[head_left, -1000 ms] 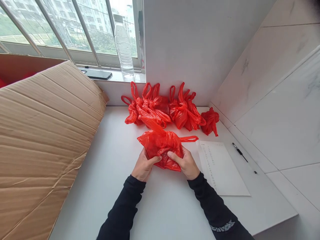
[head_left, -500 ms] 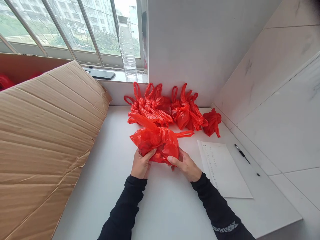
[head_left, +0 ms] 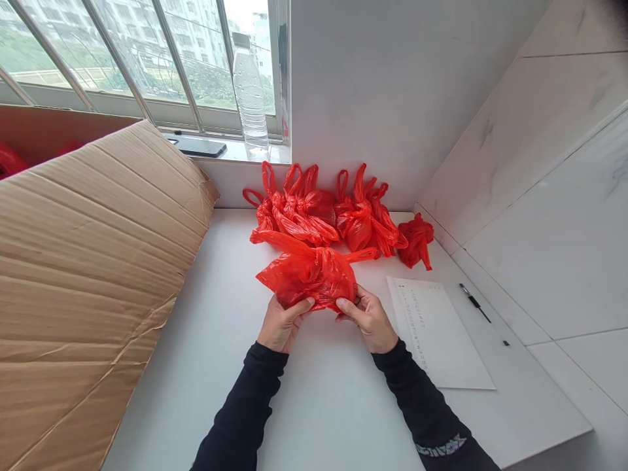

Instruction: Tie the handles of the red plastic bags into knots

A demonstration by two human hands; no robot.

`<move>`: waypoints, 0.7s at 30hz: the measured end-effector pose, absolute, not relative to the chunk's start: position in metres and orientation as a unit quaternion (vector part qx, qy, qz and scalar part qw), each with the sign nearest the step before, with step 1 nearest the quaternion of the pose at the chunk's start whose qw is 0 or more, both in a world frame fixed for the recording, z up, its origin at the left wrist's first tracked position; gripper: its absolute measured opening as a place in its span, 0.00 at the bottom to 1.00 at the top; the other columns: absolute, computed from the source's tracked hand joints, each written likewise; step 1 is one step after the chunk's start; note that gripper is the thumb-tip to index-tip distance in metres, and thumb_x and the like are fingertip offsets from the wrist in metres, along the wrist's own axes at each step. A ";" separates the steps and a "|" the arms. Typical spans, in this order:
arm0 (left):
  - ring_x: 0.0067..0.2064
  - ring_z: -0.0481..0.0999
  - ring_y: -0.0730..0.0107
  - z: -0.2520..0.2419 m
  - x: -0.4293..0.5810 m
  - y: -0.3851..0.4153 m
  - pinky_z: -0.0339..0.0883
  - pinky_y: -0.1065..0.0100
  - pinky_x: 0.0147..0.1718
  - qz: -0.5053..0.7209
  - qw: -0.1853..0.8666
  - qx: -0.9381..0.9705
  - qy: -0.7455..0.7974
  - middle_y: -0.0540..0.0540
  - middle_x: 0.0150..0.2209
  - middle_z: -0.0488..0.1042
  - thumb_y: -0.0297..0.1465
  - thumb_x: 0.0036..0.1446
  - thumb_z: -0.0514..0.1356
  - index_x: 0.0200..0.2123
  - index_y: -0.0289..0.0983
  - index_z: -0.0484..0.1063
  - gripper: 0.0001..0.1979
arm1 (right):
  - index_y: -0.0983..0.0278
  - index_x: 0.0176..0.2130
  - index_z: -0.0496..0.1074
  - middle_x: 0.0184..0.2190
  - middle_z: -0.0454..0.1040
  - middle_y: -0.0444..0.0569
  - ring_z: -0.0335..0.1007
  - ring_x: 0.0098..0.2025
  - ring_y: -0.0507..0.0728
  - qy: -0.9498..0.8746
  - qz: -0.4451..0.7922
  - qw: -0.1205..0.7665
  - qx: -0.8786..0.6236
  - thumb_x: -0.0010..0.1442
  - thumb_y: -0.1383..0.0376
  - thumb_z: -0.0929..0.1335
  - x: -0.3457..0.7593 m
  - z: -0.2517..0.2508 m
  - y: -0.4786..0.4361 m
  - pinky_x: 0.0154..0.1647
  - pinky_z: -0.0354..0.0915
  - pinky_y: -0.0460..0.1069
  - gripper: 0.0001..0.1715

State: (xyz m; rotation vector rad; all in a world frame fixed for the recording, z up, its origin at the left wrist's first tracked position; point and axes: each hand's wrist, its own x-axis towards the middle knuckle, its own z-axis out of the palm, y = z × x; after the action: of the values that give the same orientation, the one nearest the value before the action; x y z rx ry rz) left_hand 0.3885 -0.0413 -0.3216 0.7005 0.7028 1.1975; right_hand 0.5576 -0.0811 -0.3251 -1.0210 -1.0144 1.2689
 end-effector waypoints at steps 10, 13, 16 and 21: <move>0.42 0.82 0.49 -0.323 0.384 -0.040 0.78 0.51 0.42 0.522 0.723 0.289 0.347 0.41 0.41 0.82 0.25 0.41 0.71 0.41 0.33 0.77 0.20 | 0.62 0.43 0.76 0.38 0.78 0.49 0.73 0.41 0.59 -0.443 0.541 0.550 -0.456 0.57 0.54 0.74 0.554 -0.321 -0.084 0.42 0.74 0.55 0.18; 0.40 0.82 0.49 -0.329 0.384 -0.045 0.77 0.50 0.40 0.506 0.712 0.325 0.363 0.42 0.37 0.82 0.27 0.42 0.71 0.38 0.34 0.77 0.17 | 0.62 0.48 0.76 0.44 0.79 0.52 0.75 0.48 0.65 -0.441 0.550 0.538 -0.463 0.56 0.51 0.73 0.550 -0.317 -0.088 0.52 0.71 0.60 0.24; 0.46 0.79 0.48 -0.338 0.389 -0.054 0.74 0.53 0.46 0.472 0.714 0.402 0.326 0.39 0.43 0.81 0.34 0.42 0.73 0.43 0.35 0.78 0.22 | 0.63 0.48 0.77 0.43 0.81 0.53 0.76 0.48 0.68 -0.399 0.537 0.526 -0.525 0.52 0.50 0.75 0.554 -0.324 -0.094 0.52 0.71 0.61 0.28; 0.36 0.80 0.52 -0.351 0.402 -0.065 0.74 0.55 0.36 0.514 0.686 0.363 0.365 0.37 0.37 0.81 0.51 0.42 0.71 0.42 0.32 0.78 0.31 | 0.61 0.45 0.80 0.38 0.83 0.53 0.78 0.47 0.73 -0.389 0.482 0.511 -0.596 0.47 0.50 0.77 0.566 -0.358 -0.098 0.41 0.77 0.59 0.28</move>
State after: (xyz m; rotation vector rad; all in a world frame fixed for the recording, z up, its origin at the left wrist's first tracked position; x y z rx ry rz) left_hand 0.4023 -0.0646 -0.3514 0.8136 0.8186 1.1519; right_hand 0.5655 -0.0978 -0.3578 -1.4352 -0.9366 1.1609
